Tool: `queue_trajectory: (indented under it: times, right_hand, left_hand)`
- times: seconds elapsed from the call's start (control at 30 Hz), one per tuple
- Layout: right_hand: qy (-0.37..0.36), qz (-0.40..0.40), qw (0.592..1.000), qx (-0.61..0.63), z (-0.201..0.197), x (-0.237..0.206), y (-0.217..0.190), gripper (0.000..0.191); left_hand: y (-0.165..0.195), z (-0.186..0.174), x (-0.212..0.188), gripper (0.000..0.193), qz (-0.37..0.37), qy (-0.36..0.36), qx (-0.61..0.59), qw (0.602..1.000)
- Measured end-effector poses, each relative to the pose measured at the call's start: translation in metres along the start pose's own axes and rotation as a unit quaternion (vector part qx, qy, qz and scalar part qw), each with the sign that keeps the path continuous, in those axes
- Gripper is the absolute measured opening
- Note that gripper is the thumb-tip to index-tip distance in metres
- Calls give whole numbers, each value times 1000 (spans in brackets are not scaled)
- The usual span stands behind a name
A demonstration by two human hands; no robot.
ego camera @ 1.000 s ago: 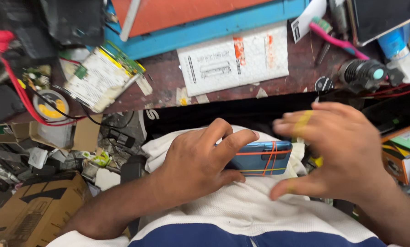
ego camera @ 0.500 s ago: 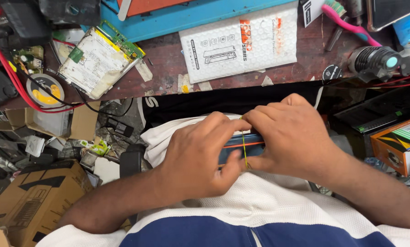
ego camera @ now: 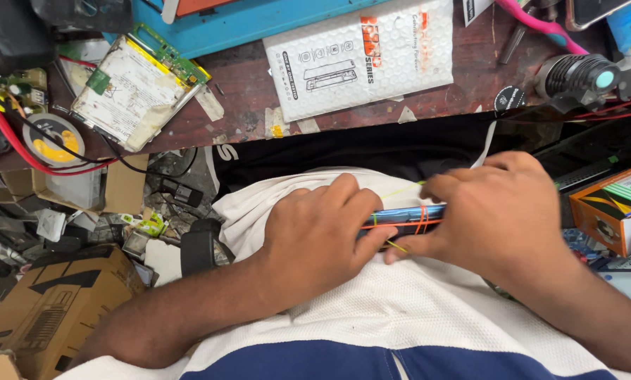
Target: The person wraps rubber bands around a smartphone with a paper insert, squeezes adhesive from a tube onto a small part, then carries the phone to a glass display counter, fits it into a wallet-style case, and hands it across the counter.
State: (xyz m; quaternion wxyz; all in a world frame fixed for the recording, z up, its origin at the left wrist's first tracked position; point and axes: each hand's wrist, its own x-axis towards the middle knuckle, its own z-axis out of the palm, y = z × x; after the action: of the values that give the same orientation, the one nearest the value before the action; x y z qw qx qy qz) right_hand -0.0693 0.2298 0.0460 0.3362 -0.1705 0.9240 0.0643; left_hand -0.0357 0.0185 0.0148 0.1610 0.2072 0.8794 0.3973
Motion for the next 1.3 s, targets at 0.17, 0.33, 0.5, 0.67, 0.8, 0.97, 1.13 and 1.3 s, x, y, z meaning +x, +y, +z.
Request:
queue_trajectory:
  times: [0.17, 0.33, 0.5, 0.67, 0.8, 0.97, 1.13, 1.3]
  right_hand:
    - [-214, 97, 972, -14, 5, -10, 6, 74]
    - [-224, 85, 970, 36, 16, -19, 0, 66]
    - [-83, 21, 957, 276, 31, -31, 0, 46]
    - [-82, -207, 930, 293, 32, -50, 18, 47]
    - [-15, -345, 877, 333, 22, -64, 17, 32]
    - [130, -421, 849, 291, 8, -66, 1, 31]
    - [43, -586, 745, 317, 15, -60, 14, 20]
    - [76, -268, 661, 696, 55, -109, 20, 29]
  left_hand:
    - [-12, -8, -2, 30, -67, 46, -86, 993]
    - [-22, -7, 8, 33, -85, 37, -140, 986]
    - [-27, -12, 14, 30, -113, 71, -204, 970]
    - [-47, -30, 23, 25, -201, 73, -522, 826]
    - [-58, -44, 27, 23, -180, 109, -583, 785]
    - [-54, -46, 28, 23, -175, 102, -534, 821]
    - [-54, -45, 24, 23, -179, 97, -529, 823]
    - [-64, -55, 22, 24, -148, 171, -571, 789]
